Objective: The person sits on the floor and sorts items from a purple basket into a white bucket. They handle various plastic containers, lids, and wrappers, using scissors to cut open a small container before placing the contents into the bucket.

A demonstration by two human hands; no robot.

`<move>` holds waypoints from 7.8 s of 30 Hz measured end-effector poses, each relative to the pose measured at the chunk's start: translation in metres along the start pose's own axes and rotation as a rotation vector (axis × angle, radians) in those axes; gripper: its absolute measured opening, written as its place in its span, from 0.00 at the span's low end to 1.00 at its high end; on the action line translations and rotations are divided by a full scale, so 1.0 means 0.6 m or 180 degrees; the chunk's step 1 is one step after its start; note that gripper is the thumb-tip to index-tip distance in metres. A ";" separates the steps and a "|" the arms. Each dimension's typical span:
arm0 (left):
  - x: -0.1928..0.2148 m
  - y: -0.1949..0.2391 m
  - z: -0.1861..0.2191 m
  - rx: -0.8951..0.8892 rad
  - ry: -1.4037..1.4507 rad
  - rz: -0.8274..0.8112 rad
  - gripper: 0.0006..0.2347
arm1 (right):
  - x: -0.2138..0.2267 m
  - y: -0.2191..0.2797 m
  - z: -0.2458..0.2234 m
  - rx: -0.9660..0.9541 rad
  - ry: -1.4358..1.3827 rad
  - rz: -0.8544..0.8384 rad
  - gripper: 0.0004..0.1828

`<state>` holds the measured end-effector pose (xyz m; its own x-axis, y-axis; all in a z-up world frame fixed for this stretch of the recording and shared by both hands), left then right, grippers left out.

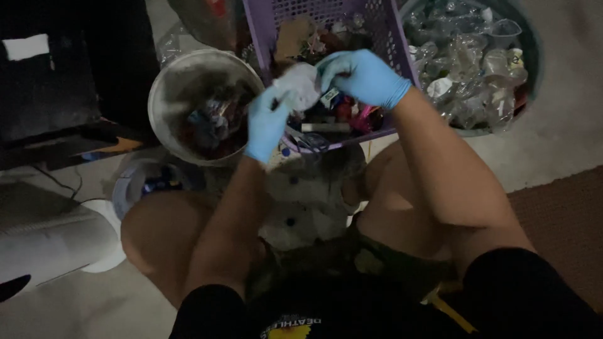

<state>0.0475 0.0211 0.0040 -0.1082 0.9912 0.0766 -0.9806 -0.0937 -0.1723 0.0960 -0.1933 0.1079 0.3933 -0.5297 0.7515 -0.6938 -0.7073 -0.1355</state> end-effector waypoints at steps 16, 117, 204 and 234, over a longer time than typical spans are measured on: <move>0.261 0.032 -0.309 0.0730 0.1039 0.3781 0.24 | 0.036 0.021 0.129 -0.1496 0.0591 -0.0223 0.14; 0.158 0.033 -0.136 0.1348 -0.1537 0.0657 0.25 | 0.057 0.494 0.667 -0.5084 -0.0757 0.4366 0.51; -0.008 -0.098 0.074 -0.1053 -0.0794 -0.0167 0.10 | -0.123 -0.047 0.220 -0.0563 0.0628 0.0492 0.13; 0.011 -0.111 0.003 -0.0009 -0.0389 0.0070 0.05 | -0.058 -0.065 0.032 0.0183 0.0839 0.1191 0.05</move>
<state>0.1116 0.0337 0.0174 -0.1488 0.9701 0.1918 -0.9773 -0.1147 -0.1779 0.1212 -0.1563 0.0748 -0.0500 -0.6218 0.7816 -0.7214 -0.5187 -0.4588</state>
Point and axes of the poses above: each hand's wrist, its own y-axis away from the middle knuckle, its own x-axis out of the back of the hand, z = x × y, the point moved 4 cm from there along -y, towards the middle knuckle, and after that the axes turned 14 degrees about y, right-handed, at the moved point
